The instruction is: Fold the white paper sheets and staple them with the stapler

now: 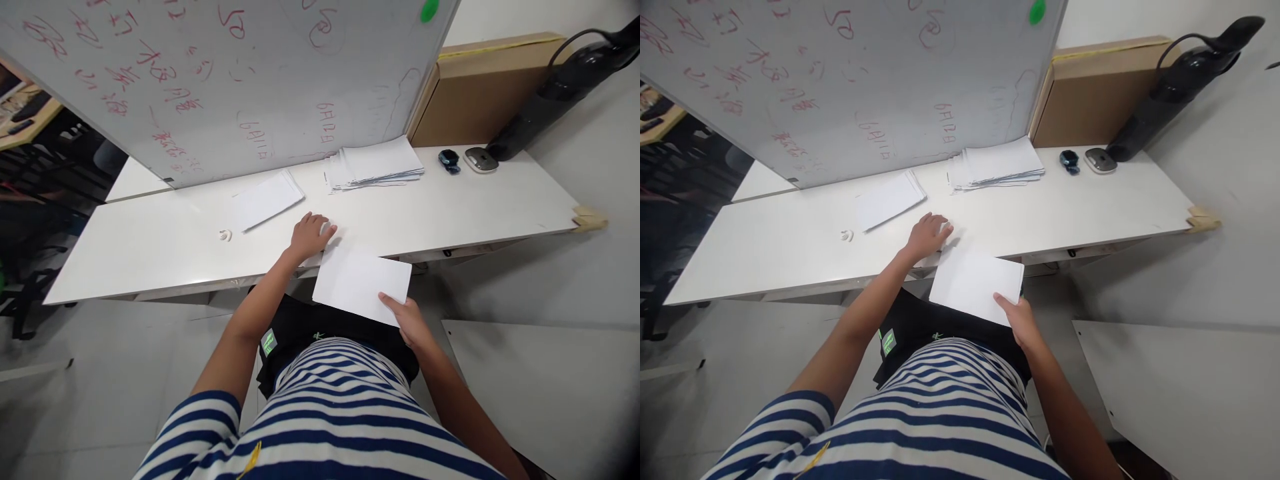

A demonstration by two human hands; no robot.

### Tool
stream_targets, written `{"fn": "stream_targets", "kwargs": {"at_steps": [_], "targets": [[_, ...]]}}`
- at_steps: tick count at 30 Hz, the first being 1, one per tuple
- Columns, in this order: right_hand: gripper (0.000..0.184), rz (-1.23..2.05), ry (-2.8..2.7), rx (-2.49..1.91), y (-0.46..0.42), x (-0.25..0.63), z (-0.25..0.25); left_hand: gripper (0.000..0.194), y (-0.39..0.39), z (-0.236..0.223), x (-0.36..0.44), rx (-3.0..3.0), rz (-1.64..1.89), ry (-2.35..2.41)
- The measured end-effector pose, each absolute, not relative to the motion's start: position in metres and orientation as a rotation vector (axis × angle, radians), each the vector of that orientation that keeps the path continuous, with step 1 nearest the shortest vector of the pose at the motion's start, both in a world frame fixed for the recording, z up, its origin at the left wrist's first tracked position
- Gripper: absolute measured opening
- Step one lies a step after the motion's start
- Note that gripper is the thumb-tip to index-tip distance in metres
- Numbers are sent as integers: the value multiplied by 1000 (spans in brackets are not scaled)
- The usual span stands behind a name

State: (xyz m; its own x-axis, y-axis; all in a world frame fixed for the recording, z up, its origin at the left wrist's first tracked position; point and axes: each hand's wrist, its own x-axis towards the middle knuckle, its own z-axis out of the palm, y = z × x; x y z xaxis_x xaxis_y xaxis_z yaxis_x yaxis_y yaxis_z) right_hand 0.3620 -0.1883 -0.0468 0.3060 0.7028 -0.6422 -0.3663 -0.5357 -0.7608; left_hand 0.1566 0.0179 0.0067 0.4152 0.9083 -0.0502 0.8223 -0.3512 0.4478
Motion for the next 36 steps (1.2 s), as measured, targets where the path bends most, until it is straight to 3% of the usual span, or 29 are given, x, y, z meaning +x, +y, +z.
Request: {"fn": "stream_targets", "kwargs": {"at_steps": [9,30,36], "targets": [[34,1469,-276,-1608,-189,360,-47,48,16,4,159,2346,294,1493],[28,1565,-247,-1558,-186,356,-18,53,16,4,160,2338,196,1594],[35,1588,-369,-1541,-175,373,-25,55,19,3,160,2354,139,1580]]}}
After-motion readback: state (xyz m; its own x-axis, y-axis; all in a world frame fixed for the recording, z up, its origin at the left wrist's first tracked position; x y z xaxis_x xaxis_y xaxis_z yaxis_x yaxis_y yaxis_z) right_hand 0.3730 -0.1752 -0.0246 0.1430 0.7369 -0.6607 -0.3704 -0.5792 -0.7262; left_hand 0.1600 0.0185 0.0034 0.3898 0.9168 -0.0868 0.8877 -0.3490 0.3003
